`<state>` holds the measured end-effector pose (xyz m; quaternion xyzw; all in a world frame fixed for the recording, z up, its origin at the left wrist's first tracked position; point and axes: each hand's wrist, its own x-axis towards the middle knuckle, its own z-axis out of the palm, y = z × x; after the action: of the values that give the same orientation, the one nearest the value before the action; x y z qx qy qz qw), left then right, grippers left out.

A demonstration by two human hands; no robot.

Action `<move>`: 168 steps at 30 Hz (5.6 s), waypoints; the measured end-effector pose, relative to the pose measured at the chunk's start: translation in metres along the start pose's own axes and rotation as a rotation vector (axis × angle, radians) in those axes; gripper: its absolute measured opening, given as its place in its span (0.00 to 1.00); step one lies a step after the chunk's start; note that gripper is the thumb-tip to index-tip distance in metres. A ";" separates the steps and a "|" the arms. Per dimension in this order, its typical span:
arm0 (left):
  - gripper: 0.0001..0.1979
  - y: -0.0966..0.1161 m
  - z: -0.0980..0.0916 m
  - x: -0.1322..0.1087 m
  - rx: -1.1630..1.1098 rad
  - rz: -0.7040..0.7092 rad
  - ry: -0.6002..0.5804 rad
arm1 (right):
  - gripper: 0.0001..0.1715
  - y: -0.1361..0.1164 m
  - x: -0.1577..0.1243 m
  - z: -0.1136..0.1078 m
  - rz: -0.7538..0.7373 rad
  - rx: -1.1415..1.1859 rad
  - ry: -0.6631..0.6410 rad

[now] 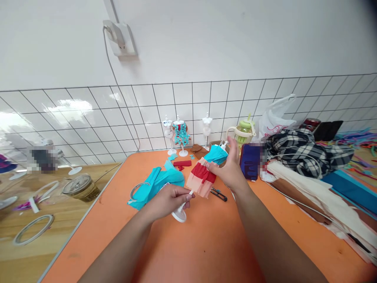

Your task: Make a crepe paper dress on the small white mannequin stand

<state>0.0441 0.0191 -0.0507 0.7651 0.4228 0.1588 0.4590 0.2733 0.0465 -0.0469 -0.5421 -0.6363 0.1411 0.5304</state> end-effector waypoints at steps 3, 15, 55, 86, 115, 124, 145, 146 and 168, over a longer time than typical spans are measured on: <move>0.19 -0.011 -0.022 -0.007 -0.033 -0.098 -0.210 | 0.59 0.008 -0.003 0.001 0.121 0.019 -0.120; 0.20 -0.069 -0.047 0.006 0.131 -0.405 -0.561 | 0.18 0.079 -0.062 0.016 0.074 -0.055 -0.582; 0.12 -0.067 0.094 -0.012 0.393 0.669 0.050 | 0.06 0.159 -0.038 -0.055 0.299 -0.682 -0.662; 0.07 -0.053 0.075 -0.023 0.560 0.377 0.678 | 0.19 0.014 -0.101 0.018 -0.311 -0.232 -0.416; 0.05 -0.058 0.090 -0.022 0.044 0.483 0.522 | 0.11 0.091 -0.033 -0.033 0.366 -0.132 -0.287; 0.39 -0.067 0.096 -0.017 -0.390 0.353 0.472 | 0.20 0.064 -0.050 -0.024 0.519 0.324 -0.686; 0.48 -0.072 0.075 -0.007 -0.846 0.230 0.645 | 0.34 0.010 -0.104 0.024 -0.365 -0.146 -0.711; 0.49 -0.072 0.075 -0.006 -0.852 0.229 0.643 | 0.34 0.011 -0.105 0.025 -0.387 -0.177 -0.699; 0.42 -0.069 0.094 -0.012 -0.270 0.286 0.587 | 0.06 0.011 -0.103 0.030 -0.088 -0.140 -0.558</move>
<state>0.0619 -0.0285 -0.1561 0.6709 0.4003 0.4890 0.3880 0.2394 -0.0238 -0.1208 -0.4894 -0.7887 0.2175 0.3019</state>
